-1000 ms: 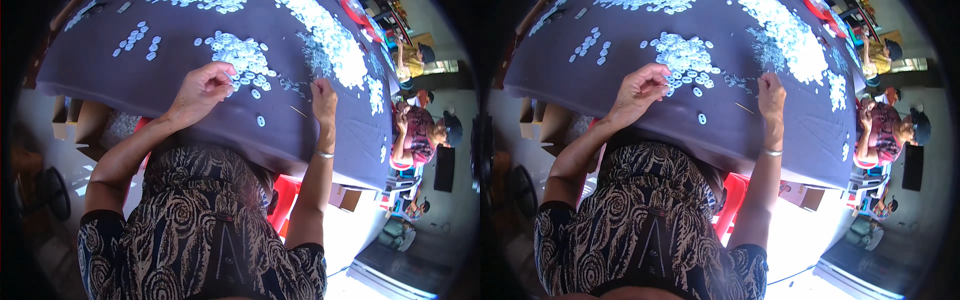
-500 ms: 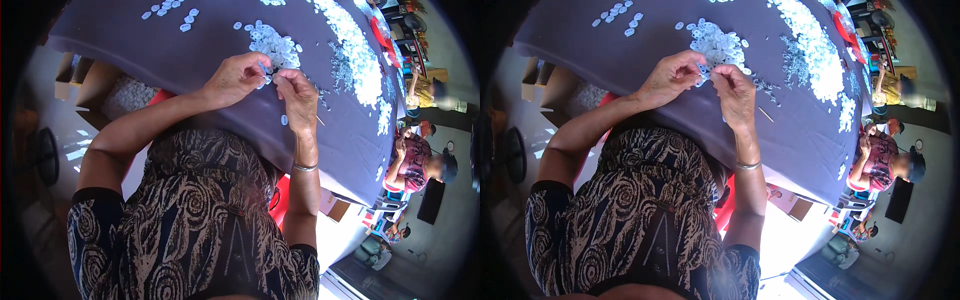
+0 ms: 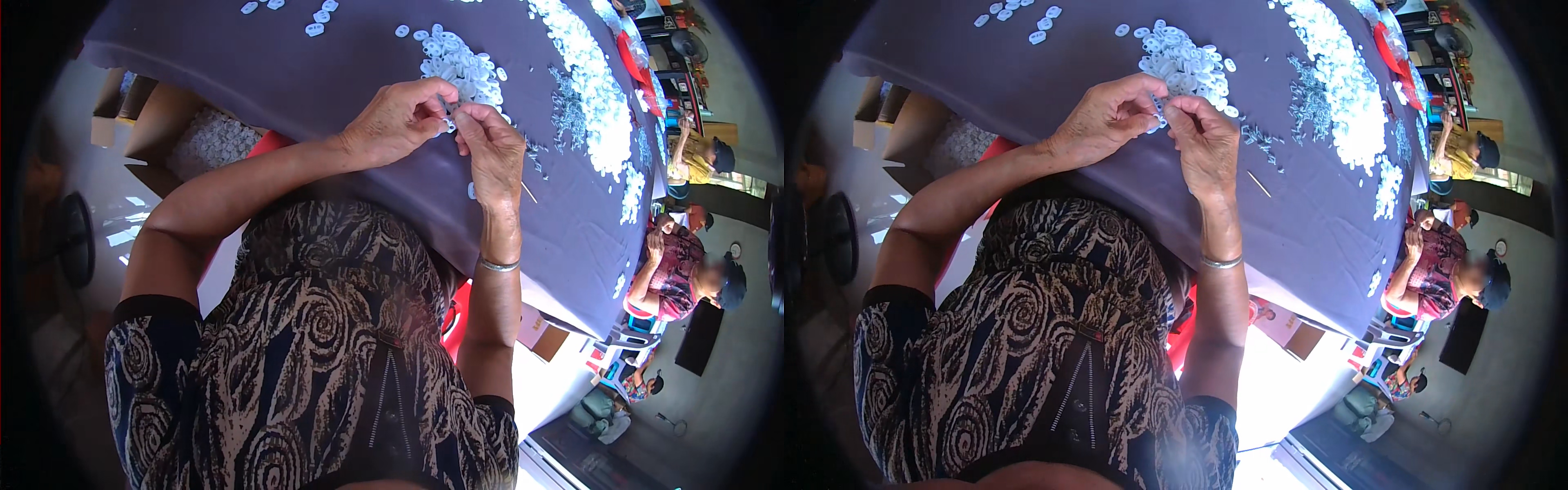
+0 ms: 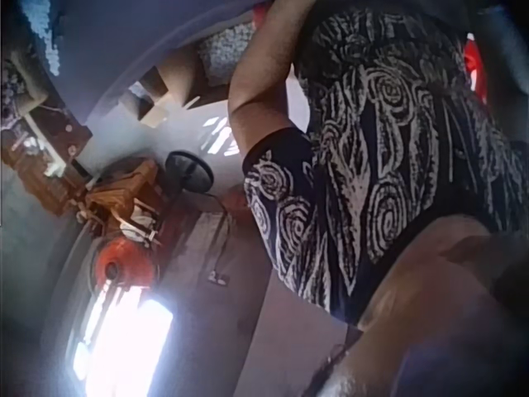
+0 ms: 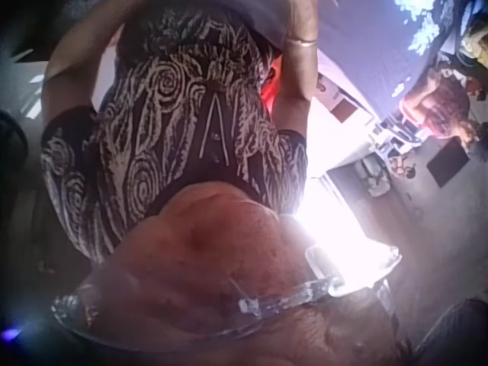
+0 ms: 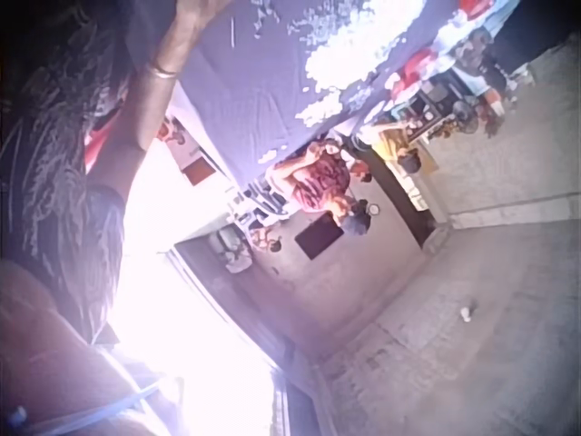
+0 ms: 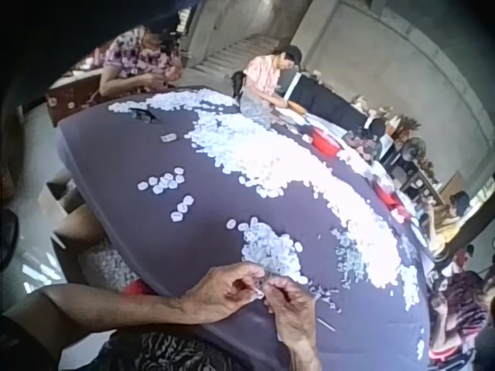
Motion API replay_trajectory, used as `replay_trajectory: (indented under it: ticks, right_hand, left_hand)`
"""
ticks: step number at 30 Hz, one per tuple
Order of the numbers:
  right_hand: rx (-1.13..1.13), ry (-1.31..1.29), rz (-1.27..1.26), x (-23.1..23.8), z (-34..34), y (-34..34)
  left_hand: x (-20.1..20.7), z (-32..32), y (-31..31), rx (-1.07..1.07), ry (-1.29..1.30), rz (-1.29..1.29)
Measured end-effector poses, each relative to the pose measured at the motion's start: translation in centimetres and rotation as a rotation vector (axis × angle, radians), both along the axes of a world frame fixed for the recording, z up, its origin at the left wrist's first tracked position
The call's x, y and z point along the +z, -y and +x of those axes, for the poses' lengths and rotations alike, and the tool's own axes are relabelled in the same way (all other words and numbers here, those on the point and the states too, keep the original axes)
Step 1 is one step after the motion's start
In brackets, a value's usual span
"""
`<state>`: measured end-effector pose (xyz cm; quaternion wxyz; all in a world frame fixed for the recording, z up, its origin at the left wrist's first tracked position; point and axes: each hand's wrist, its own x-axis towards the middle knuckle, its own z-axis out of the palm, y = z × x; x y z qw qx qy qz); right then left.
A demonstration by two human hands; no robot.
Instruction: Inspecting and sorting small white plastic components on a table using a thin metal tool.
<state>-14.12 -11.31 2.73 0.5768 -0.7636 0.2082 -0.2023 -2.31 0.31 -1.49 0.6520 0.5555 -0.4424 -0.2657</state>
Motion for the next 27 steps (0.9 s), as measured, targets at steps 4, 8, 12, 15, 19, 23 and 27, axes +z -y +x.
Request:
replay_trajectory:
  ticks: [4, 8, 12, 15, 19, 23, 27]
  right_hand:
    - [-0.007, 0.027, 0.015, -0.15, 0.00, 0.12]
    - [-0.005, 0.027, -0.006, -0.31, 0.12, 0.21]
    - [0.006, 0.024, -0.028, -0.11, 0.06, 0.11]
    - [0.010, 0.008, -0.072, 0.02, 0.07, -0.04]
    - [0.007, 0.008, -0.132, -0.04, 0.06, -0.03]
    - [0.026, -0.034, -0.247, -0.21, -0.12, 0.12]
    - [0.014, -0.058, -0.353, -0.37, -0.10, 0.01]
  left_hand:
    - [0.13, 0.01, 0.00, -0.003, 0.011, 0.011]
    - [0.11, 0.01, -0.10, 0.003, 0.034, 0.002]
    - [0.18, -0.04, -0.16, 0.007, 0.057, -0.008]
    - [0.20, -0.05, -0.15, 0.017, 0.065, -0.015]
    - [0.35, -0.11, -0.23, 0.029, 0.094, 0.000]
    - [0.40, -0.17, -0.24, 0.045, 0.118, -0.006]
    - [0.27, -0.19, -0.13, 0.086, 0.112, -0.038]
